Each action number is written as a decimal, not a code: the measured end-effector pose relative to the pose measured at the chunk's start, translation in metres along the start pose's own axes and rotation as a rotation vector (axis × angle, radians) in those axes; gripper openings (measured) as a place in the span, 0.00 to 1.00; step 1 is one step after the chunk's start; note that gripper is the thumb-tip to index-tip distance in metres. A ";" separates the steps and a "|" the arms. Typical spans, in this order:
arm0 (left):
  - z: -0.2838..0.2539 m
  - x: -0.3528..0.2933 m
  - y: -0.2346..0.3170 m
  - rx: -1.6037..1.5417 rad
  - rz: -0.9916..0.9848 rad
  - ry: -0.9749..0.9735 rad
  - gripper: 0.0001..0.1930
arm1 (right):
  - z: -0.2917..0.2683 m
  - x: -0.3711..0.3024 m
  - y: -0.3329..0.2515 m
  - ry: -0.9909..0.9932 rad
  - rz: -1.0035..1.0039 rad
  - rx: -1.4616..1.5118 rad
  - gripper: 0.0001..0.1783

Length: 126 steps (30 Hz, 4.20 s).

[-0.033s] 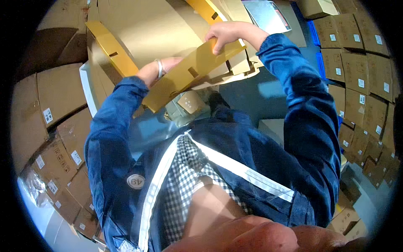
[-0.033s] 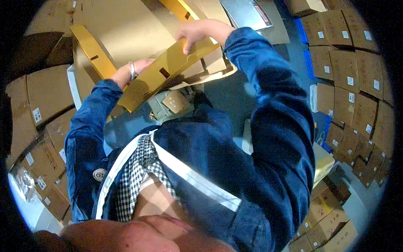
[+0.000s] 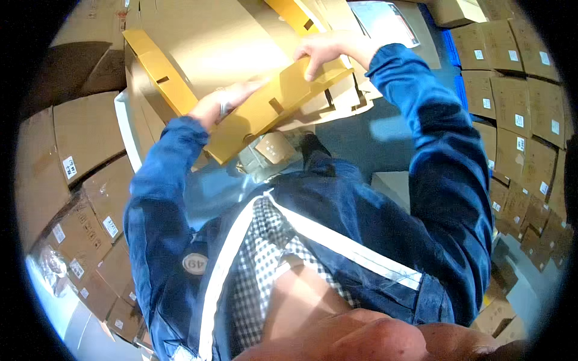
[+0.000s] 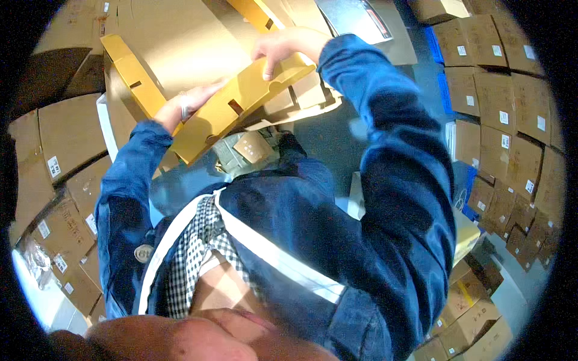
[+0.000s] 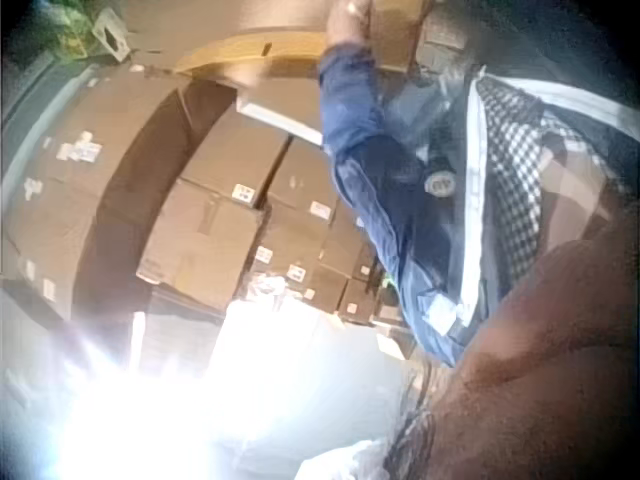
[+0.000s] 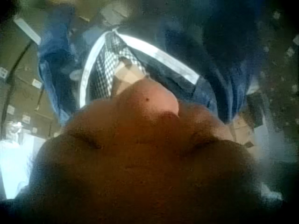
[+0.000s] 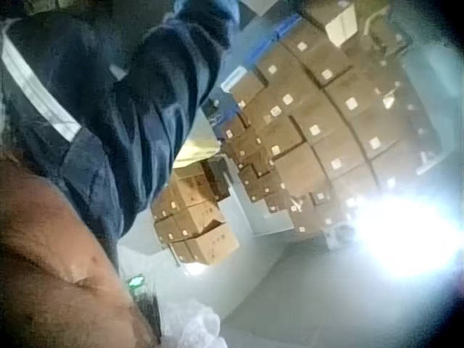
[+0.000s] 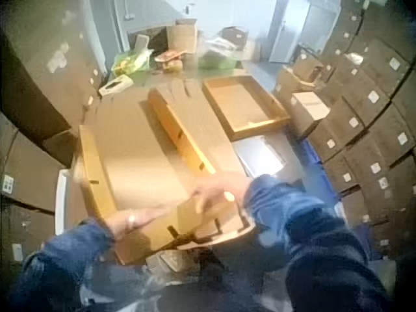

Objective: The person assembles flat-packed cardboard boxes by folding and taping the flaps. They repeatedly pick up a box, fold the sides, and secure them with tape, then move to the next box. The person also gathers and stacks completed boxes.

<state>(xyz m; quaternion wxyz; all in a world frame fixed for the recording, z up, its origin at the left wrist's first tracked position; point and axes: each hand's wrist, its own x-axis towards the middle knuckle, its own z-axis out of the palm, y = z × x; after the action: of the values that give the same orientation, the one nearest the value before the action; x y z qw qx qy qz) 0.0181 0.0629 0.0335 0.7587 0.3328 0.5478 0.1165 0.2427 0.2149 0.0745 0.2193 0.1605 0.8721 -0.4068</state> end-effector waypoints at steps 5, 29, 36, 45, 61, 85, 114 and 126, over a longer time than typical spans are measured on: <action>0.052 -0.085 -0.033 1.210 0.622 0.720 0.28 | 0.010 0.006 0.010 -0.196 0.099 -0.012 0.21; 0.051 -0.097 -0.127 1.402 0.315 0.631 0.09 | 0.117 -0.032 0.002 0.399 0.131 -0.664 0.04; 0.055 -0.118 -0.119 1.368 0.340 0.485 0.14 | 0.083 -0.054 -0.031 0.340 0.123 -0.759 0.08; 0.088 -0.126 -0.054 1.155 0.783 0.523 0.45 | -0.017 -0.062 -0.033 1.030 0.338 -1.039 0.37; 0.073 -0.068 -0.056 0.947 0.329 0.542 0.34 | 0.097 0.019 -0.046 0.844 0.088 -0.922 0.06; 0.012 -0.157 -0.157 1.611 0.679 0.658 0.18 | 0.098 0.043 -0.026 0.574 0.158 -0.375 0.19; 0.007 -0.036 -0.085 1.076 0.325 0.892 0.20 | 0.130 0.071 -0.044 0.791 0.125 -0.526 0.17; 0.033 -0.010 -0.079 1.384 0.670 0.775 0.09 | 0.166 0.009 -0.104 0.823 -0.032 -0.245 0.24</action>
<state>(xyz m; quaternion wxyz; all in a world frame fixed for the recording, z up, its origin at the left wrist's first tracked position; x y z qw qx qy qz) 0.0297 -0.0141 -0.0029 0.0700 0.8013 0.5888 0.0796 0.2290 0.0219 0.0406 -0.1355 0.2688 0.9311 -0.2058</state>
